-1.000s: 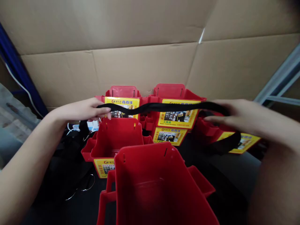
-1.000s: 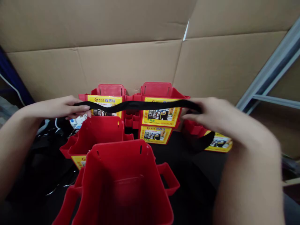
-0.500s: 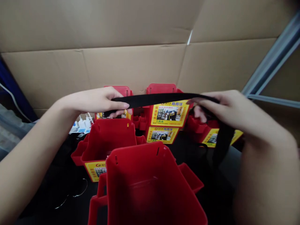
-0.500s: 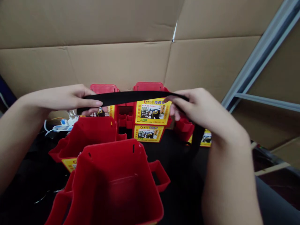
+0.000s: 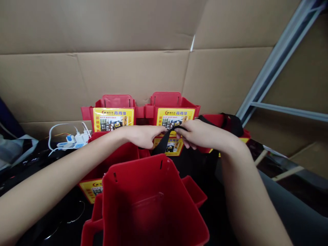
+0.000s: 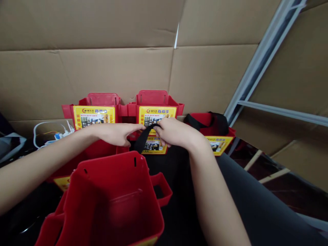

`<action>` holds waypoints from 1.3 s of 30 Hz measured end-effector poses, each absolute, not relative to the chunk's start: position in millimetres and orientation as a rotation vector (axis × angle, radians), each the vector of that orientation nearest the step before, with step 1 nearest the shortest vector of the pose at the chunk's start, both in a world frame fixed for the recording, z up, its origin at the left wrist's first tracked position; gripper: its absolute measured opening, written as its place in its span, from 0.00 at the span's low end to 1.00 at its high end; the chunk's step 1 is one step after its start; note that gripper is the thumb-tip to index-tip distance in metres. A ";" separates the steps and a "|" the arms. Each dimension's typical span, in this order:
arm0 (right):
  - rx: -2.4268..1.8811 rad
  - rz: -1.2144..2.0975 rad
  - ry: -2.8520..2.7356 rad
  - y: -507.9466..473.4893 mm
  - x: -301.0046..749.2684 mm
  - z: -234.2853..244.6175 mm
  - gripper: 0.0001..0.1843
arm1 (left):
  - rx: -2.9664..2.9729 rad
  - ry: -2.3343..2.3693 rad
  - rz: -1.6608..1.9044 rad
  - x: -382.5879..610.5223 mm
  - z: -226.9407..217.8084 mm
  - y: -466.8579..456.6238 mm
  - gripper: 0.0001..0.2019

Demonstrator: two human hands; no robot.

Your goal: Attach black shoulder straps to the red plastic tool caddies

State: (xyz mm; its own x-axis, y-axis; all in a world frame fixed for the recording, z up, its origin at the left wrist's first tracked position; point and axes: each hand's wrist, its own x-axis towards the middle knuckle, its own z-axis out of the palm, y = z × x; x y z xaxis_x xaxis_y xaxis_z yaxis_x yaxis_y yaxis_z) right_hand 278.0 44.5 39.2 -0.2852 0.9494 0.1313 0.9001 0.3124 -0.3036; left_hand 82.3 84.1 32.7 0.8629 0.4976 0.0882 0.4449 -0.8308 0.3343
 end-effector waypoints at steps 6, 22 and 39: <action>-1.553 0.317 -2.379 45.9 262.3 36.2 0.16 | 2.621 0.864 0.317 100.7 31.9 81.9 0.22; -1.485 0.384 -2.419 30.8 283.6 53.6 0.17 | 3.037 0.890 0.612 95.7 52.8 67.1 0.13; -1.491 0.093 -2.281 40.4 304.7 53.1 0.15 | 3.044 1.523 0.820 86.0 69.7 75.5 0.15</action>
State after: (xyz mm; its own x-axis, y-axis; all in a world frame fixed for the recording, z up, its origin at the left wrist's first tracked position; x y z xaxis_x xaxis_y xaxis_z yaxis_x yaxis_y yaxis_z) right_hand 304.7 40.4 53.1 -0.3424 0.8899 0.3014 0.8623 0.4250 -0.2752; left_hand 86.0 75.5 69.7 0.5273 0.6500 0.5473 0.8147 -0.5697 -0.1082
